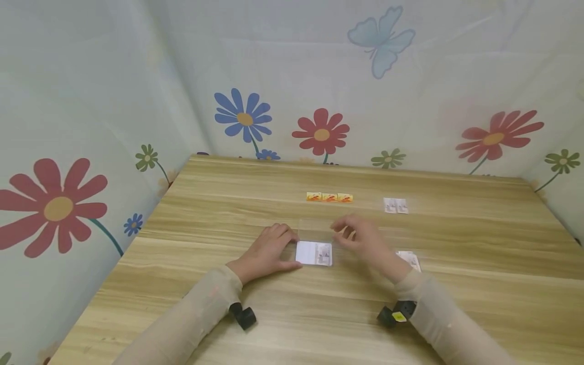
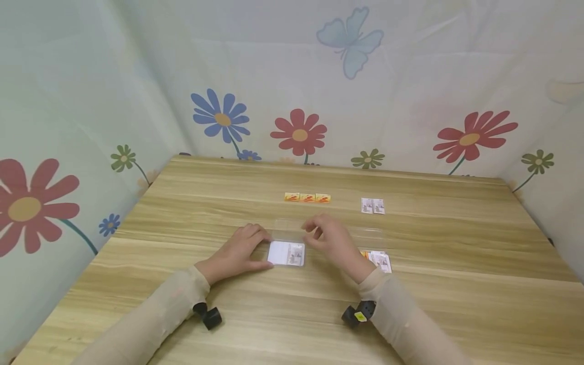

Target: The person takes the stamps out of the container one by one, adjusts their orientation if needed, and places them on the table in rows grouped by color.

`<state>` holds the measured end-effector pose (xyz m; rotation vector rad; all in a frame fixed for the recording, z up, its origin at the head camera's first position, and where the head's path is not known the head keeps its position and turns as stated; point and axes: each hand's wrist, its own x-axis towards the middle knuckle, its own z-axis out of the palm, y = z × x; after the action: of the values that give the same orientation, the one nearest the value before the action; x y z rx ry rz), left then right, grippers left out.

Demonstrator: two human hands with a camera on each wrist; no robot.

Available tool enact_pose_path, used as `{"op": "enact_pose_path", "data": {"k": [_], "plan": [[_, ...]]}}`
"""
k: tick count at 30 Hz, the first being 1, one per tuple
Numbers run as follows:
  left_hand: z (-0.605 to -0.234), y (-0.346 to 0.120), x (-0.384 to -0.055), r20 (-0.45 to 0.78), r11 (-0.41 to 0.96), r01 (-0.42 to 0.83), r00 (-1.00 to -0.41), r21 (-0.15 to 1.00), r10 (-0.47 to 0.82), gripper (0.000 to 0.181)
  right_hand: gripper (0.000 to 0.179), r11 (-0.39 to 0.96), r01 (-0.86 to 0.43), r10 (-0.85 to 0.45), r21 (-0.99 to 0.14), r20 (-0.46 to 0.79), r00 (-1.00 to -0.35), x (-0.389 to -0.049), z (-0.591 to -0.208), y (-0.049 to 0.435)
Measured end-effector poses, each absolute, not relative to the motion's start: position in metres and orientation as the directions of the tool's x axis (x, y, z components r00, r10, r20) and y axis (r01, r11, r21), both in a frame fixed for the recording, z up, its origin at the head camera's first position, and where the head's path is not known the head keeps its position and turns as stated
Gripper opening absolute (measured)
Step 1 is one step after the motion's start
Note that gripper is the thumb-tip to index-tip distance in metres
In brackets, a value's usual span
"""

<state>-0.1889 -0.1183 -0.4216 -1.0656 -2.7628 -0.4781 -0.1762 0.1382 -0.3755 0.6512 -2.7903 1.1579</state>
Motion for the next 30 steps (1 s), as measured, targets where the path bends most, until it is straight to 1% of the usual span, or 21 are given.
{"op": "enact_pose_path", "data": {"k": [7, 17, 26, 30], "plan": [[-0.422, -0.117, -0.190, 0.225, 0.700, 0.664, -0.747, 0.261, 0.625, 0.054, 0.018, 0.639, -0.419, -0.372, -0.645, 0.218, -0.902, -0.174, -0.384, 0.133], [-0.422, -0.116, -0.189, 0.228, 0.699, 0.664, -0.747, 0.264, 0.624, 0.054, 0.022, 0.669, -0.367, -0.372, -0.646, 0.137, -0.918, -0.168, -0.391, 0.125], [-0.422, -0.117, -0.190, 0.210, 0.704, 0.657, -0.754, 0.271, 0.623, 0.055, 0.023, 0.730, -0.392, -0.379, -0.560, 0.145, -0.914, -0.166, -0.399, 0.123], [-0.421, -0.118, -0.190, 0.216, 0.706, 0.657, -0.753, 0.262, 0.621, 0.055, 0.023, 0.745, -0.389, -0.374, -0.542, 0.144, -0.916, -0.166, -0.401, 0.121]]}}
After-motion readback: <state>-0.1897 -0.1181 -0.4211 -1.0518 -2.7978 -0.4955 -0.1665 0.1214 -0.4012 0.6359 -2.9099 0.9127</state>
